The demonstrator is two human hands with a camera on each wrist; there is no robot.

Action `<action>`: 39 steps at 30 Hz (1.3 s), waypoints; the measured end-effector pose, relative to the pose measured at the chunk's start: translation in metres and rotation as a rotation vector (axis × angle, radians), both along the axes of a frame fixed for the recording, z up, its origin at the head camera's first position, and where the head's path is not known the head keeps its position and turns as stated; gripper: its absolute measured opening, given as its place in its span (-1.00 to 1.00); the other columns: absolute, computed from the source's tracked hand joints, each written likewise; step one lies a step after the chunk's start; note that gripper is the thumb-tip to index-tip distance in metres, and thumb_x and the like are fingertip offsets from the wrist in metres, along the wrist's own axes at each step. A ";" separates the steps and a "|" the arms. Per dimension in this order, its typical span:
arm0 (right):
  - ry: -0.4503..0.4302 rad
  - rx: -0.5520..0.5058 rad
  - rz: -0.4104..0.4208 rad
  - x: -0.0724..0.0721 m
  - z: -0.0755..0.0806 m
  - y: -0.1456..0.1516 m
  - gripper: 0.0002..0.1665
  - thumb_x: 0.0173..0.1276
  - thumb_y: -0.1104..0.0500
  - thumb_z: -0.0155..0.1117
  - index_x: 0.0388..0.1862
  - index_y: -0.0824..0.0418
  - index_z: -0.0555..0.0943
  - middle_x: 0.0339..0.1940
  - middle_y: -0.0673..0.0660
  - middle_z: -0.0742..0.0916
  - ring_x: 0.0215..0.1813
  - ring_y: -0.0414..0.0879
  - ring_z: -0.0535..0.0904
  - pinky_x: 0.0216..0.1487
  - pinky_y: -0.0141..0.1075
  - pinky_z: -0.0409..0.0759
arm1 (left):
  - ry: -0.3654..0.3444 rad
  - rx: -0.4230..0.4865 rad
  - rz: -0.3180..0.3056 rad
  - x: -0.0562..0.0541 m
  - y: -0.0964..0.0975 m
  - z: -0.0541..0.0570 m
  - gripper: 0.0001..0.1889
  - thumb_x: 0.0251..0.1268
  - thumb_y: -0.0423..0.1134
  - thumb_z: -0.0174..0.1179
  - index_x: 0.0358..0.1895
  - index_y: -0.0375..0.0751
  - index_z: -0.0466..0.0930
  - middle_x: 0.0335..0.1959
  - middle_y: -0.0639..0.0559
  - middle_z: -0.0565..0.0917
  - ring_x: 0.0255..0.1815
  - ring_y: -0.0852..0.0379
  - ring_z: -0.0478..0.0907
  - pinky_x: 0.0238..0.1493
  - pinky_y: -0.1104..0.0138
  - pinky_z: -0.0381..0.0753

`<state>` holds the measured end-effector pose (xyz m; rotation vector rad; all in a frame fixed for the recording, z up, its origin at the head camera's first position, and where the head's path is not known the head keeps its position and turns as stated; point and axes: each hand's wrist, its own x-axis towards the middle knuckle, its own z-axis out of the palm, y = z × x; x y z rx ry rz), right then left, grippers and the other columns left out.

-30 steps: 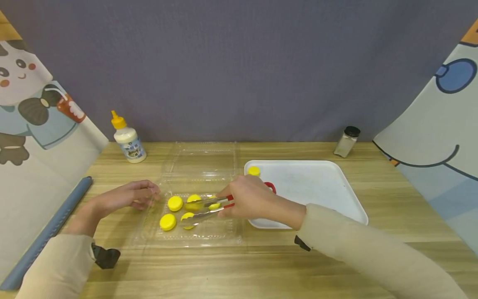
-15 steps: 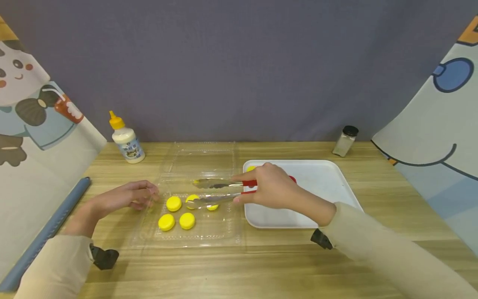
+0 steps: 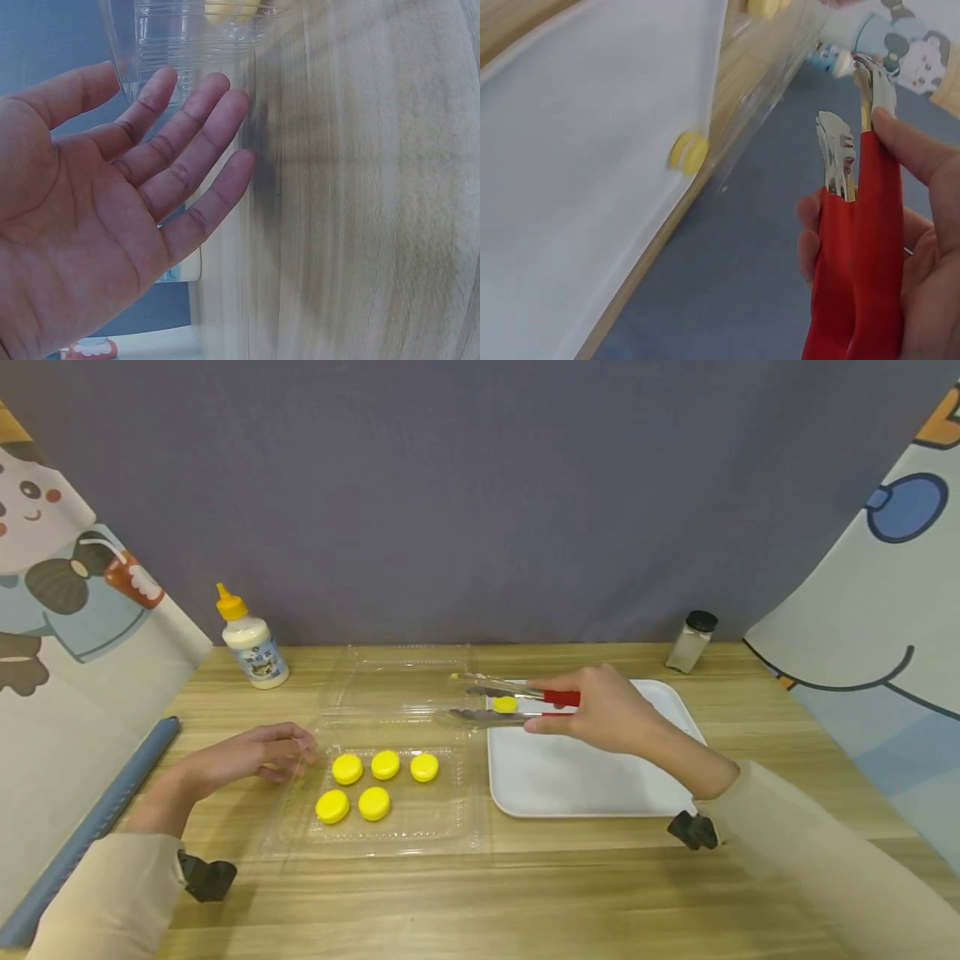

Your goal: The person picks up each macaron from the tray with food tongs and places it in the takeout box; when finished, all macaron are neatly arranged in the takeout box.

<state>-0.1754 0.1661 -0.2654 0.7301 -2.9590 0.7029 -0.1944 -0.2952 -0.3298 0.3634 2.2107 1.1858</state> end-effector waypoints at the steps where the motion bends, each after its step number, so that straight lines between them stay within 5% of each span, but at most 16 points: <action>1: 0.003 -0.003 -0.010 -0.002 0.000 0.004 -0.29 0.23 -0.15 0.54 0.28 0.15 0.65 -0.11 0.17 0.81 -0.26 -0.05 0.62 -0.33 -0.19 0.50 | 0.000 0.000 0.000 0.000 0.000 0.000 -0.54 0.62 -0.13 -0.07 0.28 -0.48 0.33 0.25 -0.29 0.50 0.18 -0.14 0.53 0.17 0.09 0.59; 7: -0.020 0.000 -0.093 -0.012 -0.004 0.023 -0.26 0.24 -0.16 0.53 0.29 0.19 0.64 -0.41 0.12 0.75 -0.37 -0.04 0.48 -0.43 -0.24 0.35 | -0.003 -0.012 0.005 0.000 0.000 0.001 -0.55 0.62 -0.13 -0.07 0.27 -0.48 0.34 0.24 -0.28 0.50 0.17 -0.14 0.53 0.17 0.07 0.60; 12: -0.068 0.021 -0.146 -0.021 -0.014 0.037 -0.22 0.26 -0.17 0.50 0.35 0.21 0.59 -0.74 -0.04 0.36 -0.57 -0.14 0.19 -0.53 -0.29 0.19 | -0.006 -0.017 0.007 -0.001 0.000 0.001 -0.55 0.62 -0.13 -0.07 0.27 -0.47 0.34 0.24 -0.28 0.51 0.17 -0.14 0.53 0.16 0.08 0.60; 26: -0.083 0.037 -0.197 -0.043 -0.040 0.053 -0.24 0.22 -0.19 0.52 0.26 0.25 0.65 -0.77 -0.09 0.31 -0.58 -0.17 0.17 -0.53 -0.29 0.13 | -0.018 -0.016 0.011 -0.001 0.001 0.001 -0.55 0.61 -0.13 -0.06 0.27 -0.48 0.33 0.23 -0.26 0.51 0.16 -0.12 0.54 0.17 0.07 0.60; 35: -0.066 0.064 -0.173 -0.049 -0.052 0.046 -0.31 0.18 -0.14 0.57 0.18 0.22 0.70 -0.79 -0.11 0.18 -0.59 -0.19 -0.02 -0.52 -0.31 0.01 | -0.013 -0.016 0.008 -0.001 0.001 0.001 -0.54 0.61 -0.12 -0.06 0.28 -0.48 0.34 0.23 -0.27 0.51 0.16 -0.12 0.54 0.17 0.06 0.60; 39: -0.037 0.070 -0.170 -0.049 -0.054 0.043 -0.37 0.15 -0.11 0.59 0.13 0.19 0.74 -0.84 -0.11 0.29 -0.53 -0.15 0.03 -0.48 -0.27 0.05 | -0.015 -0.017 0.014 -0.001 0.001 0.002 -0.54 0.61 -0.12 -0.06 0.28 -0.47 0.33 0.24 -0.27 0.51 0.16 -0.12 0.54 0.17 0.07 0.60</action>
